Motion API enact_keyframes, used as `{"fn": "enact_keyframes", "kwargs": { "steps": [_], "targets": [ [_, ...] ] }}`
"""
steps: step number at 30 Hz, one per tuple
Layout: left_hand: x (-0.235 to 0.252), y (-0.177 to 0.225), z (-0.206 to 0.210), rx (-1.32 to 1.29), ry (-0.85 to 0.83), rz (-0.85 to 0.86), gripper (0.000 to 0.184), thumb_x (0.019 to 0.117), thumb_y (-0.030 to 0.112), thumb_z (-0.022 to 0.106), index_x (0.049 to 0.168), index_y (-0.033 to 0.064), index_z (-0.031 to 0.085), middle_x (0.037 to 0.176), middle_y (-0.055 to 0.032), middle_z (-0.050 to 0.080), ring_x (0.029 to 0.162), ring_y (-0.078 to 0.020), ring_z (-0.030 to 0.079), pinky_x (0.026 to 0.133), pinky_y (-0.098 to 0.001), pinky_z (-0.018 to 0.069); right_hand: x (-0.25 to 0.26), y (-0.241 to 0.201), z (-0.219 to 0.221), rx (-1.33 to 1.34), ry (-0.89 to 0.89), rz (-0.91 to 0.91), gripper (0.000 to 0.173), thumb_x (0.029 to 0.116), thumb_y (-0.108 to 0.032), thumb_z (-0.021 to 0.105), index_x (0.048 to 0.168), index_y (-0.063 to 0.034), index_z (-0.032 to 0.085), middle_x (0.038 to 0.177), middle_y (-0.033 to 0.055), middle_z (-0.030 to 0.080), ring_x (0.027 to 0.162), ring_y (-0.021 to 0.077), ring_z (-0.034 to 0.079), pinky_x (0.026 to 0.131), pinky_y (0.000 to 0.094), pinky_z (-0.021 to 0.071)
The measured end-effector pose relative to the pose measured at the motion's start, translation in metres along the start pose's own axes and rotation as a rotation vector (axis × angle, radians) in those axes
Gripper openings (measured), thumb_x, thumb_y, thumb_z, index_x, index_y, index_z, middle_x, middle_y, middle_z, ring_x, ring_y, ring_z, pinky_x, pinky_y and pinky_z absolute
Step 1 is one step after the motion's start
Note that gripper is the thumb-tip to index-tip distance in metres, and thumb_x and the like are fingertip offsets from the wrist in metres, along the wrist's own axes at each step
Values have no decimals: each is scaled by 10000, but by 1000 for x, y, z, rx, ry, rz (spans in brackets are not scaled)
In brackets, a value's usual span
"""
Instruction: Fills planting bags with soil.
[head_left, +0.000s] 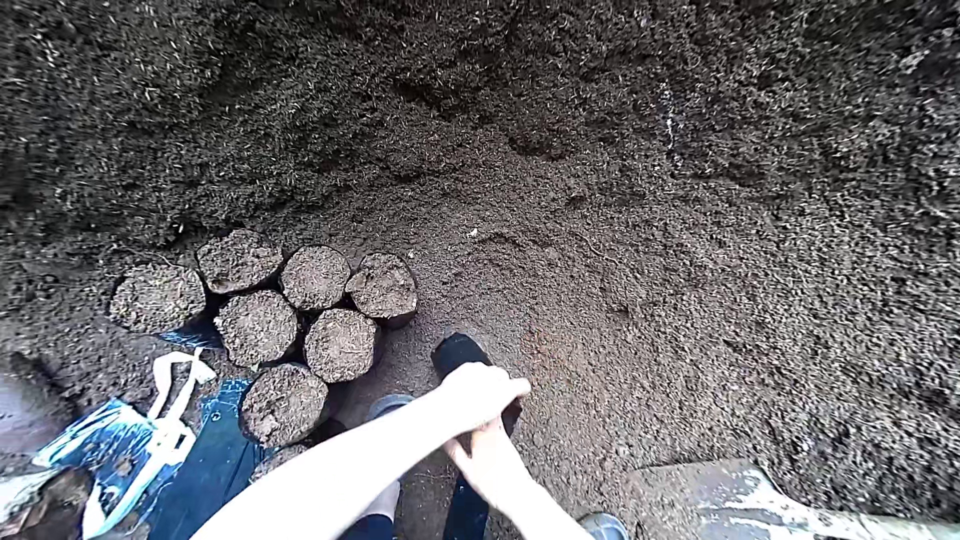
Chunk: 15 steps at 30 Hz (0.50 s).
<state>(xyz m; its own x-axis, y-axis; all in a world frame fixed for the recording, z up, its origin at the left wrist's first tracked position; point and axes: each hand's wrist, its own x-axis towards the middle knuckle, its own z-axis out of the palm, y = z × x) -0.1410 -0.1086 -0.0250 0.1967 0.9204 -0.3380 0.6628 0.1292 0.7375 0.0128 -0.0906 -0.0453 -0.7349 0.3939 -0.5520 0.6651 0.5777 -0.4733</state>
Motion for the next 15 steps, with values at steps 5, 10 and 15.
{"fn": "enact_keyframes", "kwargs": {
  "steps": [5, 10, 15],
  "targets": [
    [-2, 8, 29, 0, -117, 69, 340, 1112, 113, 383, 1400, 111, 564, 1132, -235, 669, 1037, -438, 676, 865, -594, 534, -8, 22, 38, -316, 68, -114, 589, 968, -562, 552, 1134, -39, 767, 1227, 207, 717, 1241, 391, 640, 1070, 583, 474],
    [1, 6, 40, -34, -93, 71, 347, 1118, 121, 366, 1397, 68, 564, 1128, -254, 674, 1049, -450, 678, 877, -597, 532, 14, -22, -2, -329, -446, 163, 568, 1050, -436, 477, 1429, -23, 571, 1492, 246, 524, 1433, 404, 447, 1200, 593, 288],
    [11, -9, 3, -82, 160, 34, 295, 1107, 209, 449, 1267, 44, 632, 1106, -239, 703, 1084, -426, 686, 924, -598, 530, 39, 6, -17, -325, -189, -34, 660, 994, -555, 544, 1385, -28, 616, 1457, 222, 566, 1432, 365, 463, 1204, 542, 330]
  ]
}}
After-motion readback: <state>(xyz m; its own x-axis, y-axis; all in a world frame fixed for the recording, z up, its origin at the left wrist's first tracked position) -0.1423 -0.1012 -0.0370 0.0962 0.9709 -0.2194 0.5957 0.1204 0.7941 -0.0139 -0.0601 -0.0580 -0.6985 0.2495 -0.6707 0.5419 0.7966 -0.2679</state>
